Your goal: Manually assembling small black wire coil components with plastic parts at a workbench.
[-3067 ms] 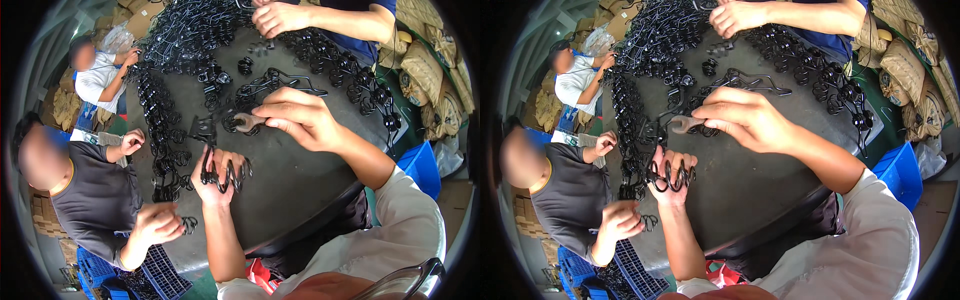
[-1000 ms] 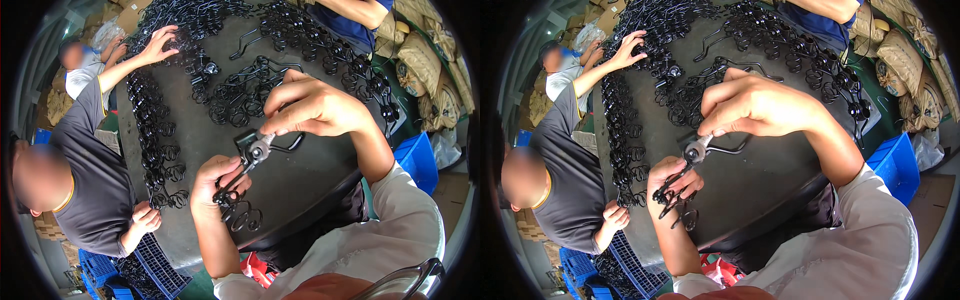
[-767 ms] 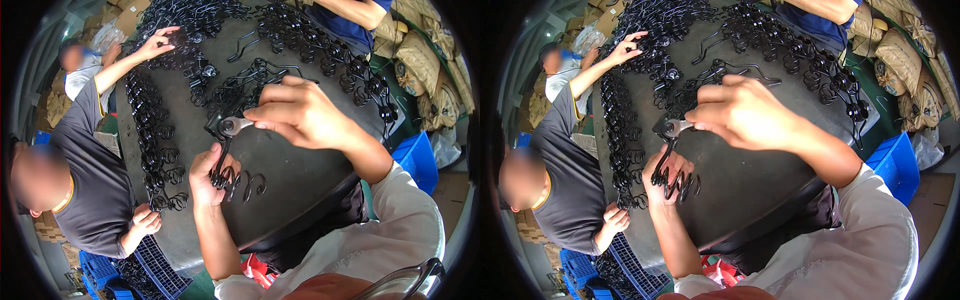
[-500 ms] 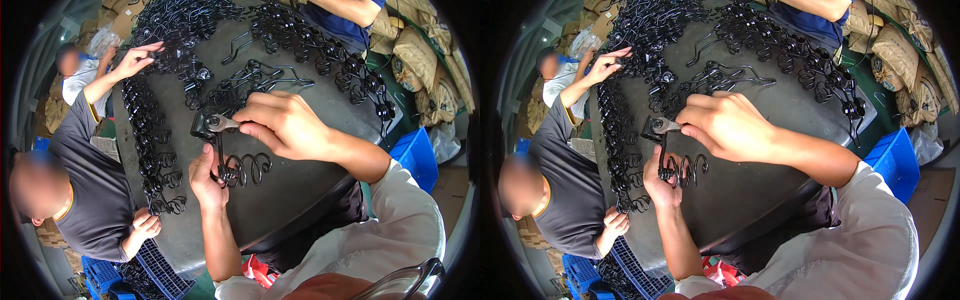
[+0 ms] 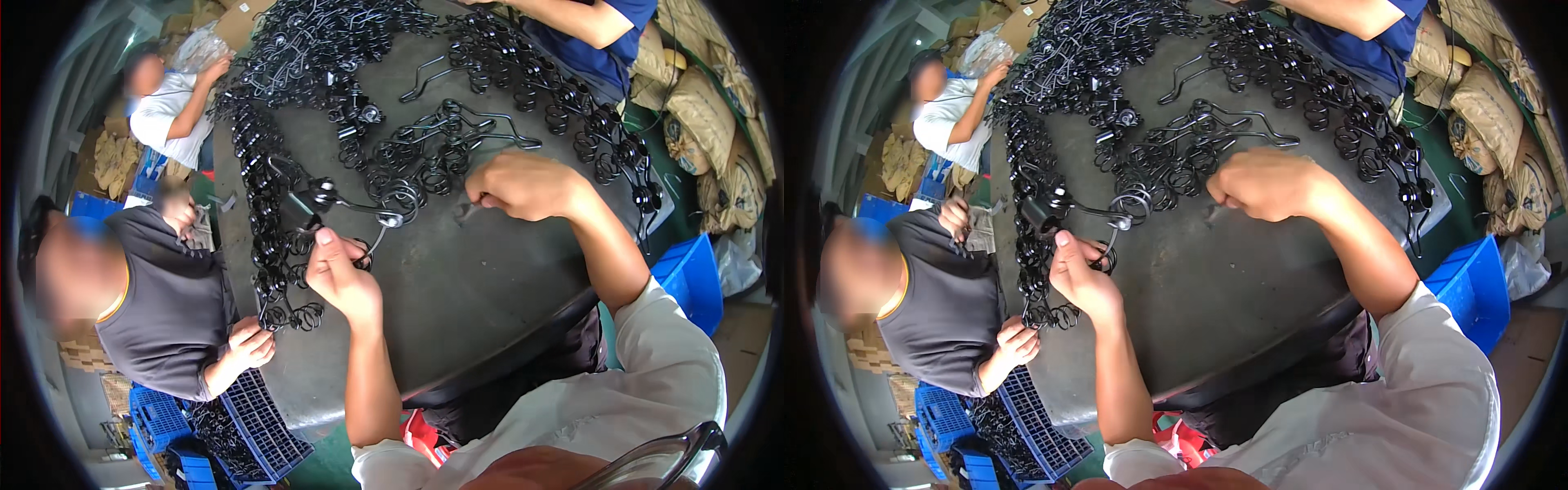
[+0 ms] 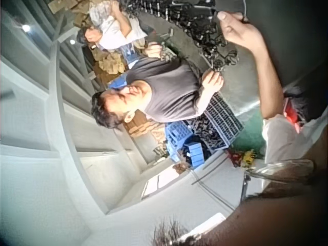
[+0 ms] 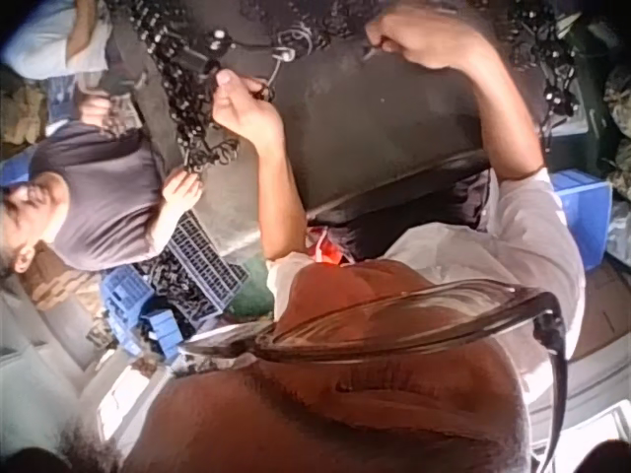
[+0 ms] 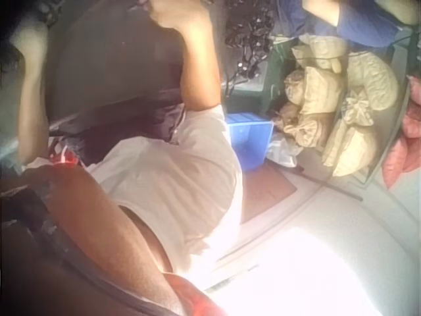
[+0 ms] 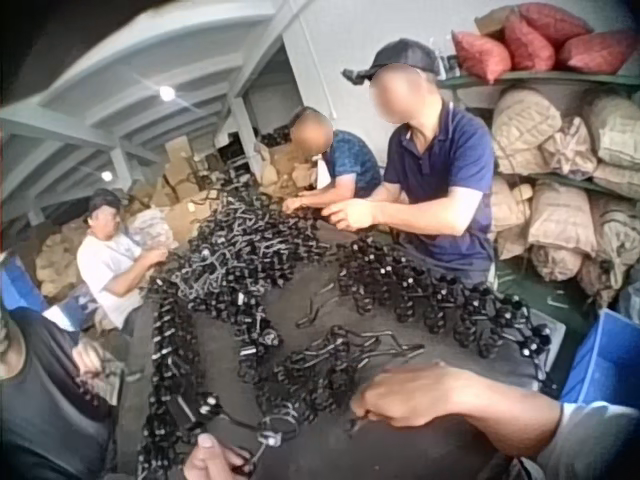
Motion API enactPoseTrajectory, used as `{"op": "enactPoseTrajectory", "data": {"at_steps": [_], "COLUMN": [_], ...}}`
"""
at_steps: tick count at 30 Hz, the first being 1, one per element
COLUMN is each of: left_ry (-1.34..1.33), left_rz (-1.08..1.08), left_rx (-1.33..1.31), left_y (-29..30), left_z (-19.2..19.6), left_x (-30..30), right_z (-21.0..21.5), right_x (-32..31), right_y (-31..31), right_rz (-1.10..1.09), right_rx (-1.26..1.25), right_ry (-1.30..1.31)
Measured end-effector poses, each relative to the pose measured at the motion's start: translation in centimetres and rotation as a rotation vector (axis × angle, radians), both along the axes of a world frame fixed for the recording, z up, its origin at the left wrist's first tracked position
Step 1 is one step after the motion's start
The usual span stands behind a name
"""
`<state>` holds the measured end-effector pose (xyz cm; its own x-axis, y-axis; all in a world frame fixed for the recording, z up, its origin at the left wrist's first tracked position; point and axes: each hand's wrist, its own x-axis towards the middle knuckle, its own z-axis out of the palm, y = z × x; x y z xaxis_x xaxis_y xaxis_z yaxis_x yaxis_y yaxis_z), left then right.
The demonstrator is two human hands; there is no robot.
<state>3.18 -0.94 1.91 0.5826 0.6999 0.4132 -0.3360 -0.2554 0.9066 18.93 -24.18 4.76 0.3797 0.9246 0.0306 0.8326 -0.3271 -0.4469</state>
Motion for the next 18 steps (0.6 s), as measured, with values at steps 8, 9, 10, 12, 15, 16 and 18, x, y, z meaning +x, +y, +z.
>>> {"op": "enactPoseTrajectory", "data": {"at_steps": [8, 9, 10, 12, 15, 16, 18], "left_ry": [0.022, 0.027, 0.029, 0.017, 0.013, 0.006, 0.018], "left_rz": [0.118, 0.1, 0.104, 0.093, 0.111, 0.127, 0.141], "left_rx": [0.838, 0.846, 0.874, 0.897, 0.998, 1.051, 1.135], "left_y": [-1.0, -0.9, -0.8, -1.2, -1.6, -1.7, -1.9], "left_z": [0.1, -0.2, -0.5, -0.5, -0.2, -0.2, -0.2], "left_x": [-0.3, -0.4, -0.6, -0.5, -0.6, -0.6, -0.7], "right_z": [-2.2, -0.6, 0.8, 1.8, 1.3, 1.0, -0.1], "right_x": [1.1, 0.6, 0.4, 0.1, -1.1, -1.9, -3.7], "right_y": [0.9, 1.1, 1.5, 2.0, 2.7, 3.2, 4.4], "right_rz": [0.099, 0.03, -0.016, -0.081, -0.008, 0.068, 0.177], "right_rx": [0.047, 0.044, 0.092, 0.137, 0.741, 0.785, 0.834], "right_ry": [0.114, 0.116, 0.141, 0.157, 0.919, 1.051, 1.19]}}
